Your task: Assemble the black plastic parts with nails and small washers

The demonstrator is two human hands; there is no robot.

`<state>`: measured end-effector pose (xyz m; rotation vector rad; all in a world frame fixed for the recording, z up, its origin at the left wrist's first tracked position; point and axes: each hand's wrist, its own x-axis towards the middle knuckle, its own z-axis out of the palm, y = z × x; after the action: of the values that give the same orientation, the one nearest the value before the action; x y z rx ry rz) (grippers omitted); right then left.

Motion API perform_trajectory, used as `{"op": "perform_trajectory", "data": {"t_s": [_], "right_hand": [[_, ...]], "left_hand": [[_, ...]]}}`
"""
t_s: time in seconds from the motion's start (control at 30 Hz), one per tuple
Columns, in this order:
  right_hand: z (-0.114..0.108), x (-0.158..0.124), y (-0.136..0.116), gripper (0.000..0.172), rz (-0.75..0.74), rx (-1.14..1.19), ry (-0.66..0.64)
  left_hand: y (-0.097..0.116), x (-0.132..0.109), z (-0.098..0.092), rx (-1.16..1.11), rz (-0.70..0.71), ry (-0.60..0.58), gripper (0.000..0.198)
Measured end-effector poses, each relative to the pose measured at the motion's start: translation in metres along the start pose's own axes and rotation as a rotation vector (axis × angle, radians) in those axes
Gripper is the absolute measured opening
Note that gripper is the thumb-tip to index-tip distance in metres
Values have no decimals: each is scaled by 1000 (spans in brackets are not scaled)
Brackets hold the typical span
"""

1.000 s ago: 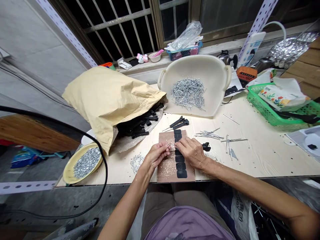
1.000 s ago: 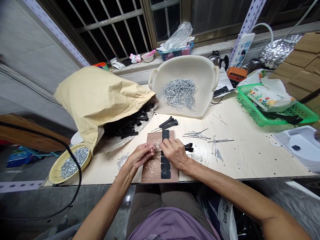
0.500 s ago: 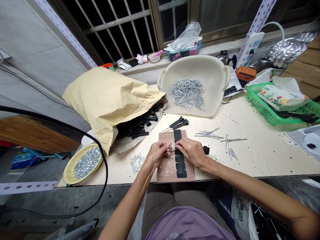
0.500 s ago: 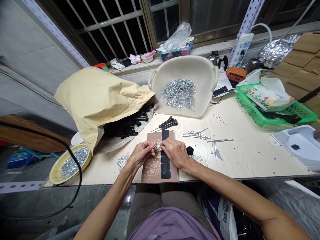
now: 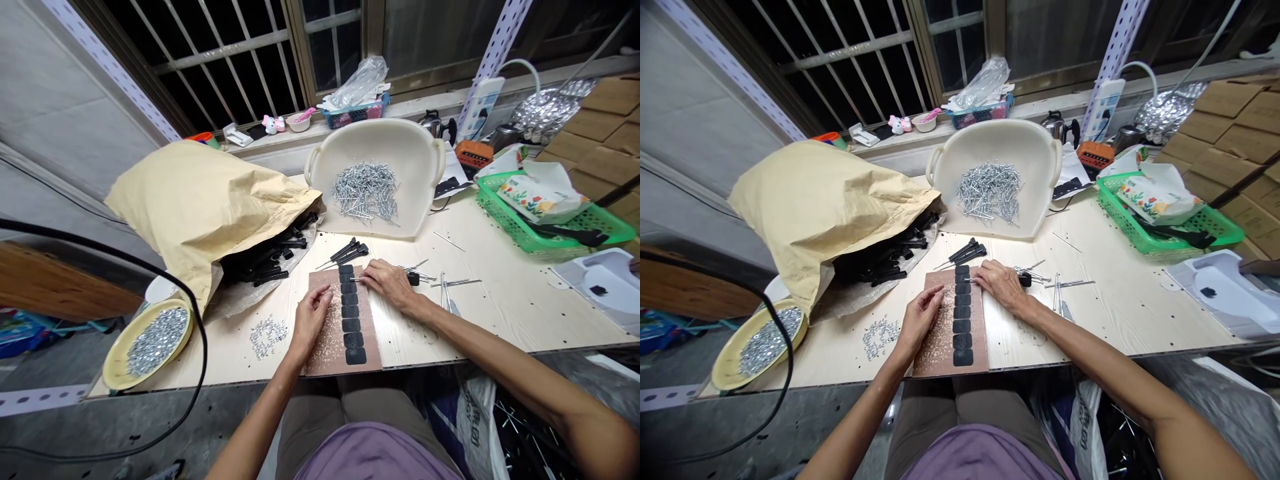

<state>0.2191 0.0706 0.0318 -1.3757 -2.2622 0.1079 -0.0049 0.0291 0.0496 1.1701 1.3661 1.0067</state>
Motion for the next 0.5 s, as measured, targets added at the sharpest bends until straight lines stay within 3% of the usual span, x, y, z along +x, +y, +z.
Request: {"op": "perform_trajectory", "data": {"t_s": [0.13, 0.3, 0.33, 0.43, 0.5], "right_hand": [[4, -8, -4, 25, -81, 21, -23], [-1, -28, -18, 29, -465, 140, -212], [-2, -24, -17, 29, -444, 152, -206], [-6, -6, -11, 30, -187, 135, -83], [-7, -3, -12, 29, -197, 135, -87]], "left_hand": [[-8, -3, 2, 183, 160, 78, 32], [-6, -10, 3, 205, 186, 119, 32], [-5, -11, 3, 197, 185, 127, 32], [-4, -13, 3, 171, 180, 151, 32], [-5, -13, 3, 168, 174, 158, 32]]}}
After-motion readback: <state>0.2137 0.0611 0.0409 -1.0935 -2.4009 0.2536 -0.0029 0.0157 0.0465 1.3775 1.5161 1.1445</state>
